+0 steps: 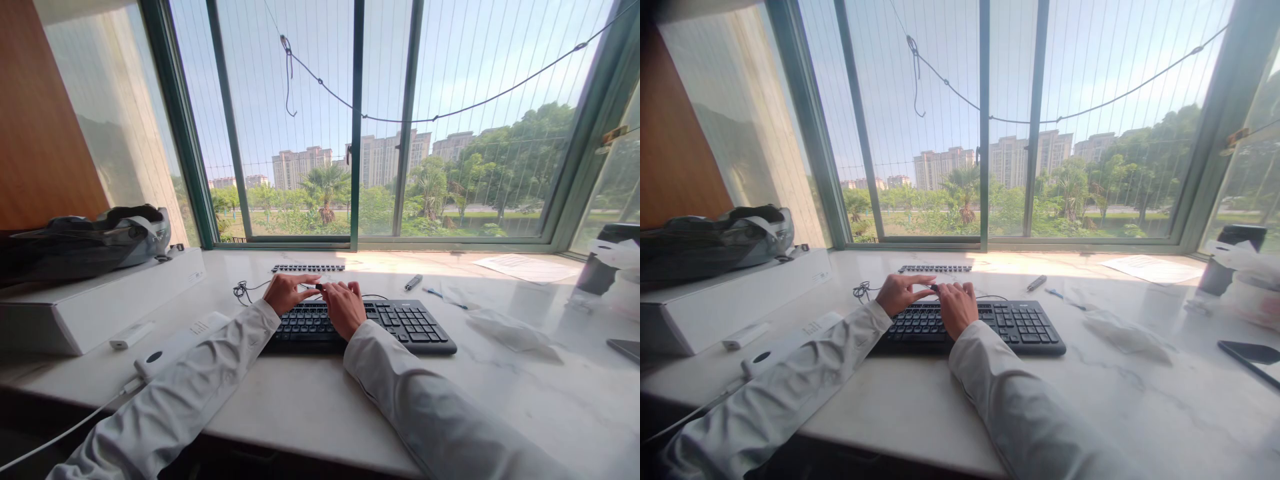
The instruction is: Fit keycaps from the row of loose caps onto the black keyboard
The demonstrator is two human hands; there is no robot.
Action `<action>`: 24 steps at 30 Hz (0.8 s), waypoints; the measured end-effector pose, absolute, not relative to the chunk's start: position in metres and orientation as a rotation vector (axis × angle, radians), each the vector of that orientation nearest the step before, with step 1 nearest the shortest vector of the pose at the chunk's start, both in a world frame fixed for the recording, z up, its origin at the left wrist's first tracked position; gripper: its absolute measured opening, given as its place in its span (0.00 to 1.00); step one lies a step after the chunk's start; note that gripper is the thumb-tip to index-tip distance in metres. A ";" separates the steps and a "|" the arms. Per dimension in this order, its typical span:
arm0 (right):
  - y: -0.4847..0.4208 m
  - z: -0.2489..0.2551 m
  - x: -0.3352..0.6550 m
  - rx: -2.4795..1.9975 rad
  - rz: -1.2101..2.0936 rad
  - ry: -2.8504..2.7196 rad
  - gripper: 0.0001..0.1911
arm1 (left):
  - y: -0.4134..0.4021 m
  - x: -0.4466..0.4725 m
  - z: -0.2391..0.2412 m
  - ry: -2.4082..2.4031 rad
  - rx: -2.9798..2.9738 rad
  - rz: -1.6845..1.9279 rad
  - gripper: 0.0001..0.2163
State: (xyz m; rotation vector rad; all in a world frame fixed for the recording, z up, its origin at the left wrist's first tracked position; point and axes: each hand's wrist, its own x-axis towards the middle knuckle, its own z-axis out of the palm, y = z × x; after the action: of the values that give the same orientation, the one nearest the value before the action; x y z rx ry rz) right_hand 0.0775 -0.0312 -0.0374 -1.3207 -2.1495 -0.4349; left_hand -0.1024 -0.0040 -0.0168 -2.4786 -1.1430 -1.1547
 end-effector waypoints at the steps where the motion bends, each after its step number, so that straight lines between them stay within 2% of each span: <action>1: -0.031 -0.038 0.078 -1.317 -0.433 -2.147 0.16 | -0.005 -0.102 -0.017 -1.125 -2.478 -1.149 0.16; 5: -0.029 -0.039 0.079 -1.302 -0.429 -2.147 0.17 | -0.007 -0.102 -0.012 -1.066 -2.512 -1.126 0.13; 10: -0.033 -0.039 0.076 -1.291 -0.442 -2.187 0.19 | -0.006 -0.114 0.007 -1.186 -2.697 -1.030 0.18; 18: -0.054 -0.034 0.058 -1.068 -0.388 -2.345 0.20 | 0.001 -0.165 0.029 -1.550 -3.020 -0.465 0.14; 24: -0.067 -0.033 0.050 -0.880 -0.318 -2.455 0.20 | 0.004 -0.174 0.027 -1.739 -3.224 -0.100 0.18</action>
State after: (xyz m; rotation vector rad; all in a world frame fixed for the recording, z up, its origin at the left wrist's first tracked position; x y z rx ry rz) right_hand 0.0499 -0.0670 -0.0330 -0.8801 -2.4548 -0.3183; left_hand -0.1738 0.0036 0.0273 -3.2241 -1.7391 -0.0998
